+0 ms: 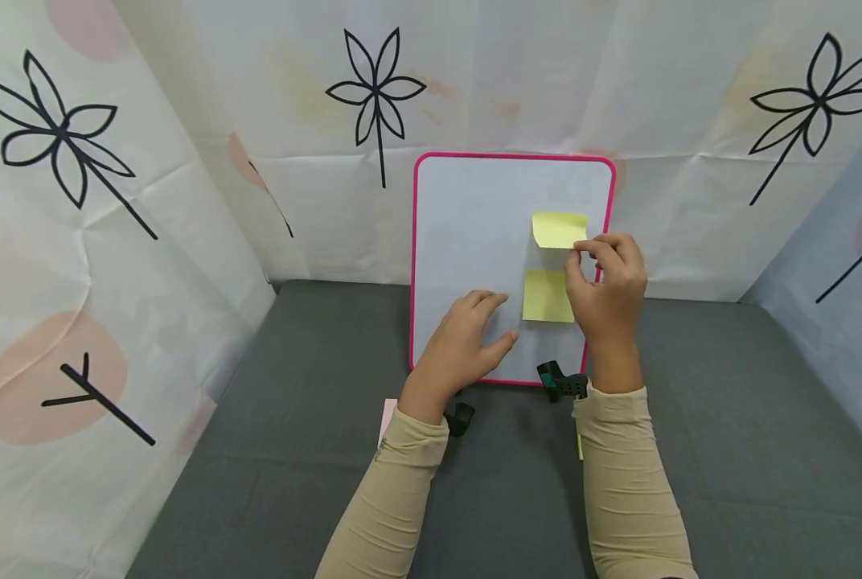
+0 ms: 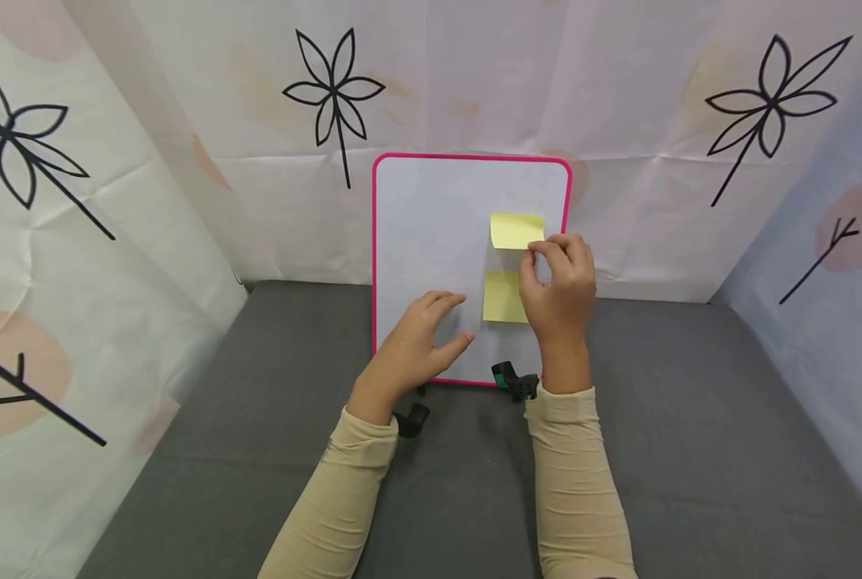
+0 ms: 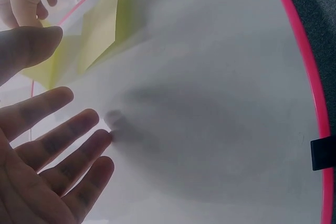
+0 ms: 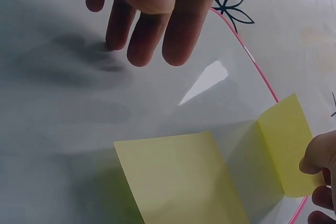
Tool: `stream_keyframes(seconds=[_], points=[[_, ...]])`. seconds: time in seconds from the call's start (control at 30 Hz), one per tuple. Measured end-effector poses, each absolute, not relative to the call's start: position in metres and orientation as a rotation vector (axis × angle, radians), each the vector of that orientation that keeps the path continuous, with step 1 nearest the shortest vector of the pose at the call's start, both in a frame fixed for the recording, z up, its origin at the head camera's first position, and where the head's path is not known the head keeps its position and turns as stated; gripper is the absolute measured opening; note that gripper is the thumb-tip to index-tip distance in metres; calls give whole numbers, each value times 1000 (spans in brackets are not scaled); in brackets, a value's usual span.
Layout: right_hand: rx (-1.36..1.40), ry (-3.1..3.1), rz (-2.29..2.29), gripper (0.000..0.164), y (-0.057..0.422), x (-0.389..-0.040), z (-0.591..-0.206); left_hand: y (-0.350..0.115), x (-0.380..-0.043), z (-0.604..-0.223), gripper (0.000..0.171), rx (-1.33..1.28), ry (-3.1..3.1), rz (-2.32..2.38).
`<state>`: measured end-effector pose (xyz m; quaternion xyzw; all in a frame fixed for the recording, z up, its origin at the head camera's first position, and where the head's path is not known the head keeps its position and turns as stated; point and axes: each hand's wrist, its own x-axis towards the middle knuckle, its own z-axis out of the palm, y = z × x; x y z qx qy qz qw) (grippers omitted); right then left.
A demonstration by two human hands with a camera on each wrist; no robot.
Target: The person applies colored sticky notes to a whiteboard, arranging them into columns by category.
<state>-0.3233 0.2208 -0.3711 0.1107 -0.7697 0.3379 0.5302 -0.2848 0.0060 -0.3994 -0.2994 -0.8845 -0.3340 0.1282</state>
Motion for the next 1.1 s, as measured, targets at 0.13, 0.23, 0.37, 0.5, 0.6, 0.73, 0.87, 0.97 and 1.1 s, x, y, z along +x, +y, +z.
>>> stream_keyframes(seconds=[0.13, 0.23, 0.37, 0.5, 0.6, 0.73, 0.87, 0.97, 1.1], points=[[269, -1842, 808, 11, 221, -324, -373, 7, -285, -400, 54, -873, -2566, -970], [264, -1851, 811, 11, 221, -325, -374, 8, -285, -400, 54, -872, -2568, -966], [265, -1875, 812, 13, 222, -325, -375, 9, -285, -399, 54, -869, -2577, -955], [273, -1901, 805, 14, 223, -326, -377, 10, -283, -398, 54, -869, -2583, -953], [273, -1918, 794, 13, 224, -327, -378, 10, -283, -398, 54, -868, -2583, -952], [278, -1945, 785, 12, 225, -327, -379, 11, -282, -398, 53, -869, -2579, -943], [288, -1979, 775, 14, 227, -327, -378, 12, -283, -399, 53, -873, -2578, -931], [285, -1988, 779, 14, 228, -327, -379, 13, -283, -399, 53, -875, -2576, -921], [282, -1997, 777, 13, 229, -329, -381, 15, -282, -400, 53, -881, -2572, -912]])
